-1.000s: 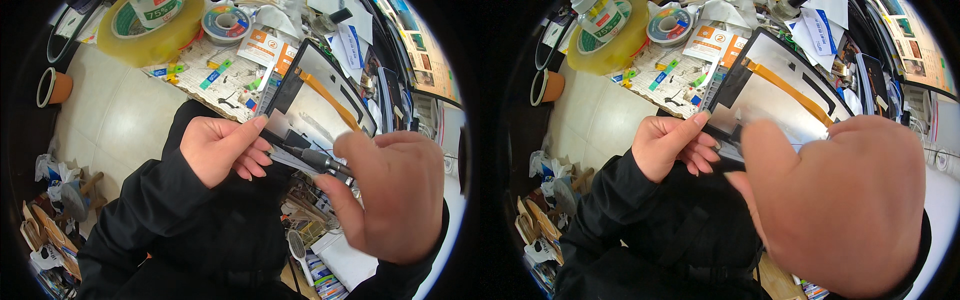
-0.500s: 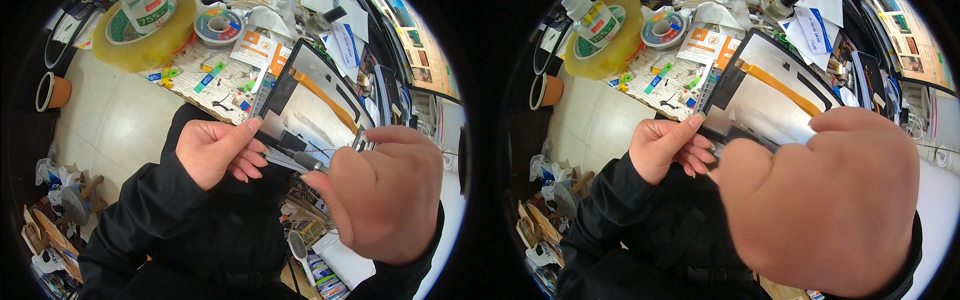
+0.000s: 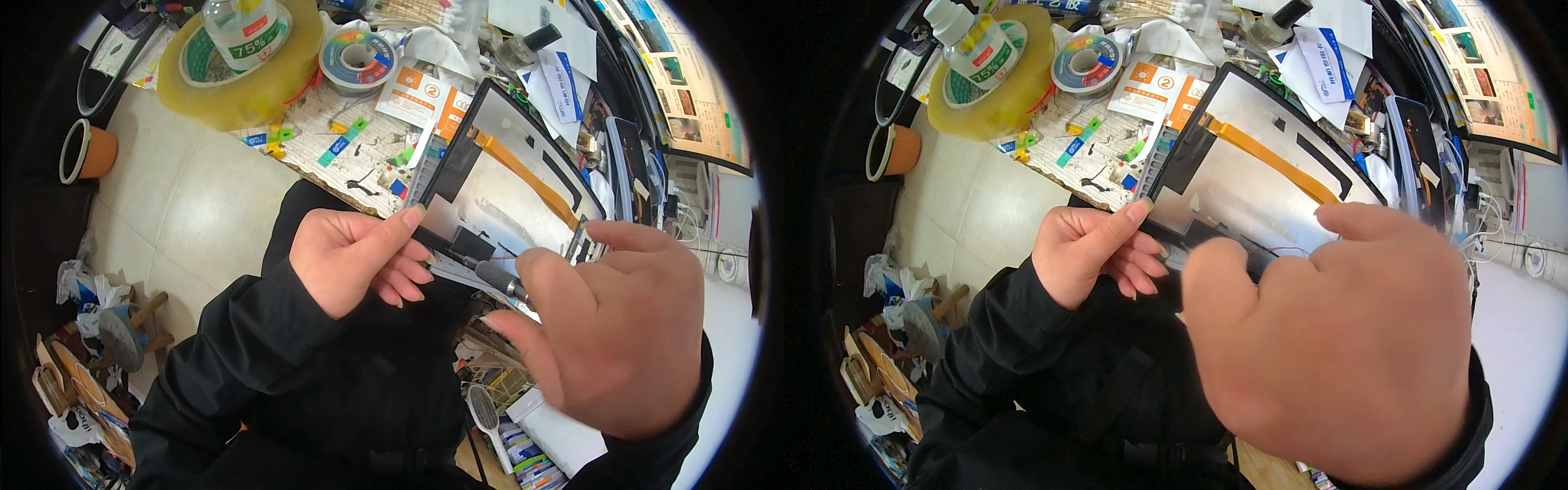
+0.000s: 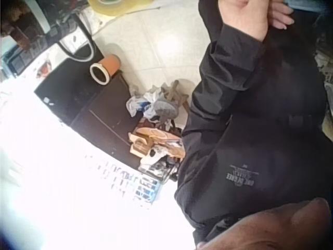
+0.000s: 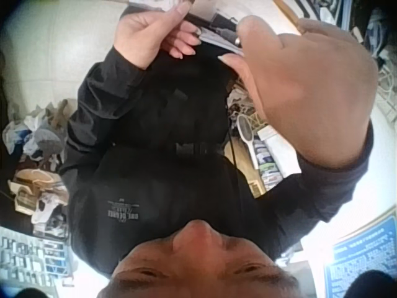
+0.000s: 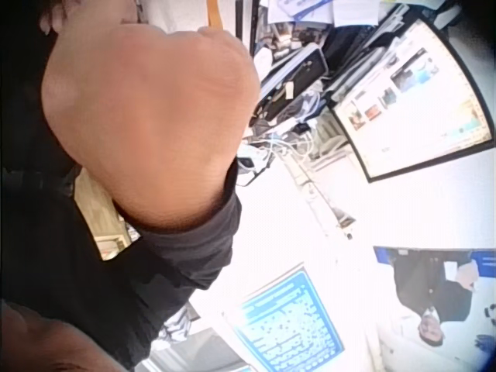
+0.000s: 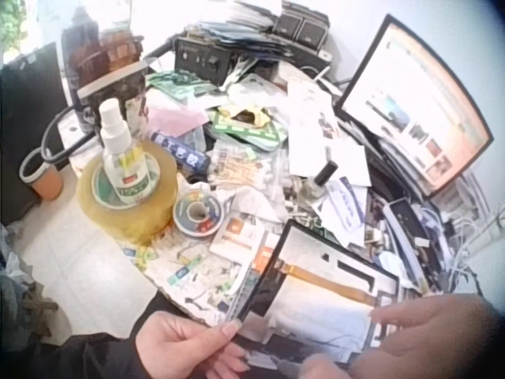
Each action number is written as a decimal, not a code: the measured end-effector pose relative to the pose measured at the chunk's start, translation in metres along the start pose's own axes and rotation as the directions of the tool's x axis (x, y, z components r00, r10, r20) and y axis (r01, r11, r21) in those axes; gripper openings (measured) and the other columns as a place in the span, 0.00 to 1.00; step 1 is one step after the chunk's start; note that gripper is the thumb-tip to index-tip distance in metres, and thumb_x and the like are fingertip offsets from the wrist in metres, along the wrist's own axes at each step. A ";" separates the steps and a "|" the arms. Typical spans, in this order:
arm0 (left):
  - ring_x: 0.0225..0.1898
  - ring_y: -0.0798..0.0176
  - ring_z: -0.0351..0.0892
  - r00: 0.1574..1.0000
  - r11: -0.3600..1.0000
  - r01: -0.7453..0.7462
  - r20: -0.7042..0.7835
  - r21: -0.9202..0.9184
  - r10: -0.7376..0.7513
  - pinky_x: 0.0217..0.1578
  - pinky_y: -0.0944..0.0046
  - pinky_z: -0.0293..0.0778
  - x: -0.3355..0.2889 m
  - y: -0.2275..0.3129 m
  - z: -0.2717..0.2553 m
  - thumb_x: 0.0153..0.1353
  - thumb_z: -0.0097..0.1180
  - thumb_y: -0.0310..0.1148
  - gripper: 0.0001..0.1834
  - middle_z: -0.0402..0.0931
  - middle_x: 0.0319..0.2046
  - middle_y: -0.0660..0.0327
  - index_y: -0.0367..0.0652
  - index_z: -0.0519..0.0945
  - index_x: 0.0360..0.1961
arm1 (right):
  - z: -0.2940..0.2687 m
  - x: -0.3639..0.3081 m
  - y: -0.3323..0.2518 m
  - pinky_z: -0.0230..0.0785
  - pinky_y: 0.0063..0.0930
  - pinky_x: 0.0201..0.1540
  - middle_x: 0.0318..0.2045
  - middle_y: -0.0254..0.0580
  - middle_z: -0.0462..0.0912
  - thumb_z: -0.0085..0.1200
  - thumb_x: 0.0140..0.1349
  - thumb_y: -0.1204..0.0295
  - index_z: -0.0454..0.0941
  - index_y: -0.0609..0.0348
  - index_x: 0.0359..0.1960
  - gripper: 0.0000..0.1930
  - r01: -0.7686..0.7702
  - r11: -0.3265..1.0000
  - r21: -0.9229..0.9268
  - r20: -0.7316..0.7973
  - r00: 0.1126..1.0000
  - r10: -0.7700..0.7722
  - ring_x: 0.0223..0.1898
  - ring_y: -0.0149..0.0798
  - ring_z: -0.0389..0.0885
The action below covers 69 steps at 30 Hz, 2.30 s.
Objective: The person uses a metal spudger to pry and separate components on a disassembled tablet screen assembly. They work along the edges and around internal connectors, carefully lifting and adjusting parts while holding the assembly with the other hand.
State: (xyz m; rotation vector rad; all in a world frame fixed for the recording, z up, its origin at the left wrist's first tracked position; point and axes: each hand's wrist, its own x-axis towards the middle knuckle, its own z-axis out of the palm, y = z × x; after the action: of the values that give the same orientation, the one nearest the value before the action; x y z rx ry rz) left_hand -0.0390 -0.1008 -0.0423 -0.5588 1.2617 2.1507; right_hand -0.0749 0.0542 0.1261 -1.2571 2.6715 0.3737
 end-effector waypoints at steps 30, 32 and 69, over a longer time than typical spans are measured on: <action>0.15 0.61 0.79 0.966 0.957 -0.255 -0.011 0.134 0.259 0.18 0.66 0.77 0.003 -0.010 -0.002 0.71 0.53 0.40 0.24 0.81 0.19 0.51 0.26 0.83 0.26 | 0.027 -0.016 0.015 0.59 0.34 0.29 0.11 0.32 0.65 0.52 0.56 0.71 0.67 0.55 0.23 0.07 0.171 0.950 0.259 -0.386 0.921 -0.061 0.12 0.38 0.69; 0.15 0.60 0.79 0.962 0.956 -0.266 -0.021 0.125 0.271 0.17 0.65 0.77 0.006 -0.016 -0.005 0.71 0.52 0.40 0.24 0.81 0.19 0.50 0.26 0.82 0.27 | 0.031 -0.020 0.016 0.60 0.33 0.29 0.11 0.32 0.67 0.52 0.56 0.72 0.68 0.54 0.23 0.07 0.176 0.953 0.249 -0.295 0.950 -0.098 0.12 0.38 0.71; 0.49 0.49 0.80 0.964 -0.096 -0.264 0.262 0.960 -0.037 0.51 0.51 0.75 0.182 -0.200 -0.125 0.60 0.60 0.47 0.22 0.81 0.46 0.47 0.44 0.82 0.50 | 0.108 -0.163 0.240 0.76 0.22 0.29 0.25 0.45 0.84 0.55 0.66 0.73 0.80 0.66 0.40 0.07 -0.200 0.325 0.924 -0.188 0.501 0.845 0.25 0.33 0.85</action>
State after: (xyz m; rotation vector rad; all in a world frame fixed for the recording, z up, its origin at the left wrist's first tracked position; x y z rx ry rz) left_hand -0.0338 -0.0853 -0.3401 0.5141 2.3458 0.6138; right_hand -0.1534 0.3529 0.1012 0.0103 3.0087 -1.4738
